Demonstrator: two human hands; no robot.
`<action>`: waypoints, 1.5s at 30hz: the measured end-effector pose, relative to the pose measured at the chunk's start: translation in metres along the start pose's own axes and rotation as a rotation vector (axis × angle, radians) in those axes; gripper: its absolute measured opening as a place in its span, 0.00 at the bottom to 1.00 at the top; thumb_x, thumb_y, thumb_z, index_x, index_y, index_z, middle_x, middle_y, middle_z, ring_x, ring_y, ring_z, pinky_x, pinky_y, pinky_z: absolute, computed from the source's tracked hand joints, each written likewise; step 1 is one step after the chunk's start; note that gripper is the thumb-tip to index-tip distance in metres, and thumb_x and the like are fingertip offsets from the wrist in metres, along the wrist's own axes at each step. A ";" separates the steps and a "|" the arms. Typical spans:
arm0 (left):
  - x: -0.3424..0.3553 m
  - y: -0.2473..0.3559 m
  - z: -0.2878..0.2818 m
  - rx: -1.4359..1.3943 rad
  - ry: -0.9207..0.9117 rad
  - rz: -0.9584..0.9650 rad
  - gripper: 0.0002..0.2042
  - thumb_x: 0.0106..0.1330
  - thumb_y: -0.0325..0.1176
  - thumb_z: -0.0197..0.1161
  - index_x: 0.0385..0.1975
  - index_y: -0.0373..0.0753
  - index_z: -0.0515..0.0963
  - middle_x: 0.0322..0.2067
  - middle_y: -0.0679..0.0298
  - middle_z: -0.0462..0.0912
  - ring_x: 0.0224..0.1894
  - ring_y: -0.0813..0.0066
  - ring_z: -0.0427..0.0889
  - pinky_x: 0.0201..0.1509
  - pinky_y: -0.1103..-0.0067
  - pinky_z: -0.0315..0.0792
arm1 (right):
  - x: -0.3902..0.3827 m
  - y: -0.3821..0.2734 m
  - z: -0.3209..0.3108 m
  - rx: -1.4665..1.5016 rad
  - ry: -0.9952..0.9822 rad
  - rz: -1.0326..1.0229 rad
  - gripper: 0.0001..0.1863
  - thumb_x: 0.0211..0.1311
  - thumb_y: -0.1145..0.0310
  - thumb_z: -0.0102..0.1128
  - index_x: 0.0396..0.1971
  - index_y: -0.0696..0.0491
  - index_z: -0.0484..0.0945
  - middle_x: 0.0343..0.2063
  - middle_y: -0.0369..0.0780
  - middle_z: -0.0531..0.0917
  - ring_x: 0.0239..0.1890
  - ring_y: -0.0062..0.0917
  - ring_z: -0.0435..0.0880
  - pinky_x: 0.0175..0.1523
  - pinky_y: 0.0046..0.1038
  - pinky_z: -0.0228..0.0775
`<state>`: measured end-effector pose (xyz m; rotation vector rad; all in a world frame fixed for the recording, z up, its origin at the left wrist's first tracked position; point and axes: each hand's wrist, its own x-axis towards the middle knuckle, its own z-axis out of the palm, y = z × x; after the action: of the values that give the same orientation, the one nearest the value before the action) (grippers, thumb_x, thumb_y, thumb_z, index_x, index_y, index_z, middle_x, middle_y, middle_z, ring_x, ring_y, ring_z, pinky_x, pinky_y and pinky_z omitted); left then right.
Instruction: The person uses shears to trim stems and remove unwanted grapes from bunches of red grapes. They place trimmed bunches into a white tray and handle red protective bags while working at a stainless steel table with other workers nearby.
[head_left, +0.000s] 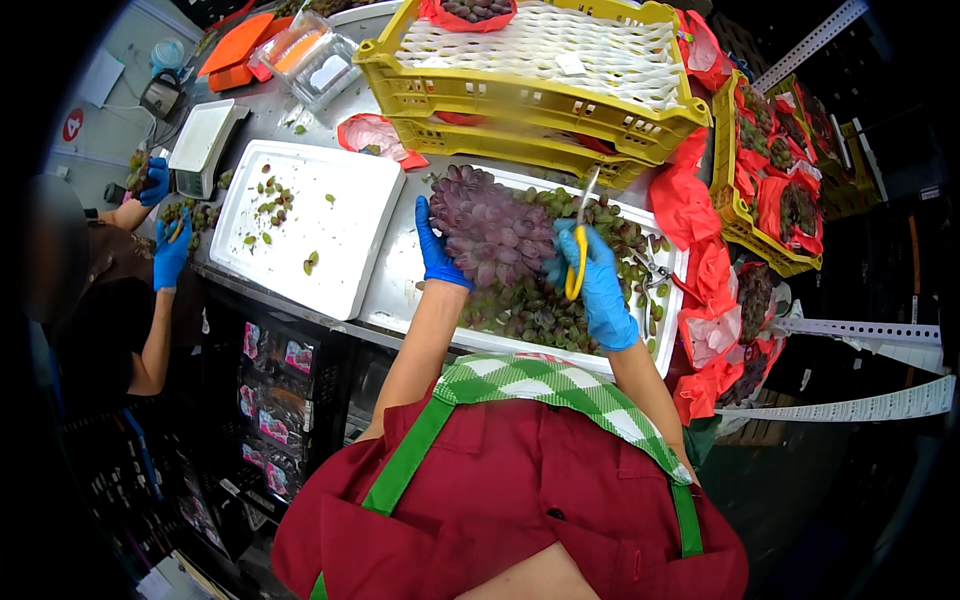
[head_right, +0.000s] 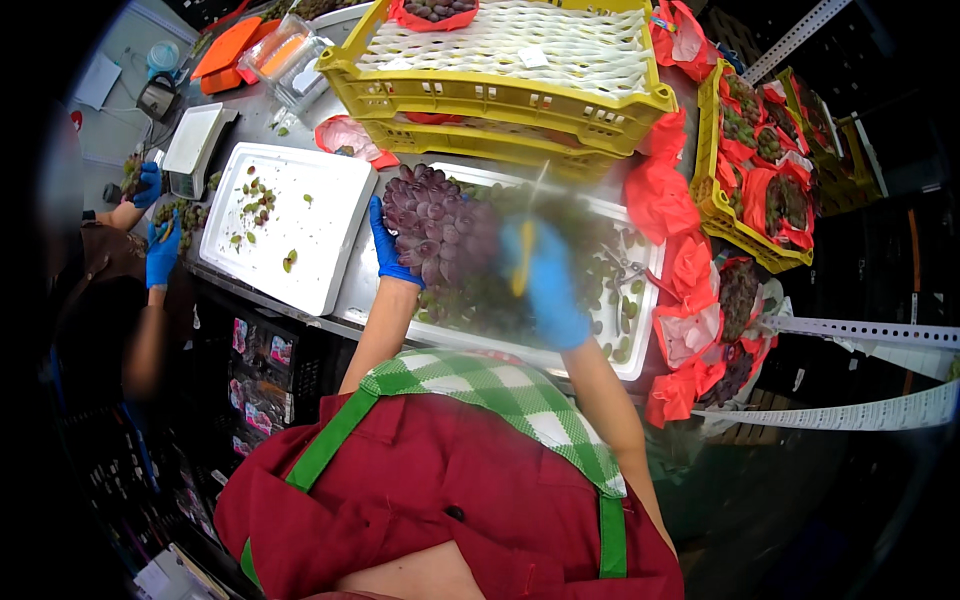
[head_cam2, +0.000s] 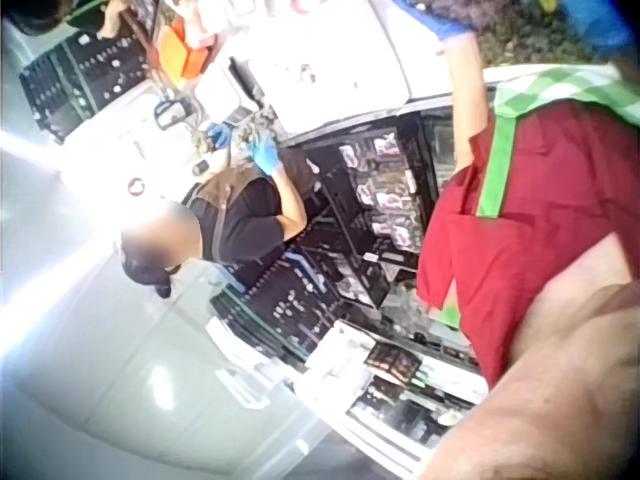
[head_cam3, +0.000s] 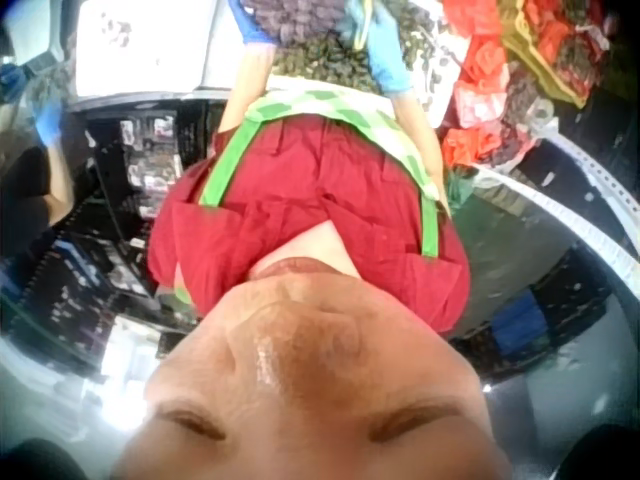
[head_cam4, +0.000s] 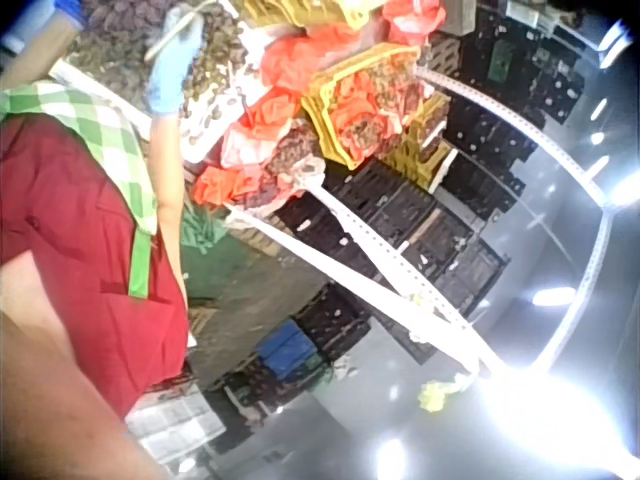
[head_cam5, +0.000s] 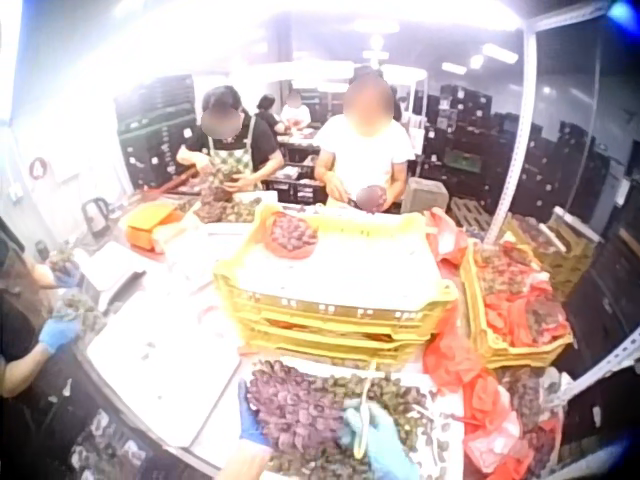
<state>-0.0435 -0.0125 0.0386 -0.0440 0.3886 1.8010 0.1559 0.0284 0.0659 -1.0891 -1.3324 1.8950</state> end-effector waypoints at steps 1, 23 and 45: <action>-0.004 0.001 0.002 0.009 0.058 0.010 0.32 0.57 0.59 0.46 0.57 0.44 0.63 0.57 0.59 0.63 0.57 0.60 0.63 0.62 0.64 0.55 | 0.004 -0.004 0.002 0.043 0.055 -0.116 0.21 0.59 0.63 0.53 0.51 0.54 0.64 0.41 0.39 0.76 0.38 0.26 0.79 0.39 0.26 0.73; -0.040 0.036 0.013 0.740 -0.131 0.418 0.31 0.56 0.36 0.60 0.60 0.42 0.55 0.47 0.59 0.68 0.50 0.70 0.70 0.48 0.76 0.69 | 0.032 0.015 0.074 0.917 -0.821 -0.247 0.22 0.66 0.59 0.32 0.58 0.50 0.56 0.50 0.36 0.67 0.49 0.26 0.68 0.52 0.29 0.65; 0.012 0.273 -0.126 -0.061 0.064 0.914 0.35 0.57 0.64 0.35 0.60 0.48 0.55 0.62 0.60 0.52 0.63 0.55 0.51 0.65 0.60 0.45 | 0.011 0.027 0.037 -0.135 0.051 0.146 0.19 0.58 0.69 0.54 0.49 0.55 0.64 0.35 0.39 0.78 0.31 0.22 0.79 0.35 0.19 0.70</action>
<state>-0.3272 -0.0952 -0.0184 0.0426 0.4340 2.7182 0.1183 0.0108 0.0432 -1.3262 -1.4023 1.8885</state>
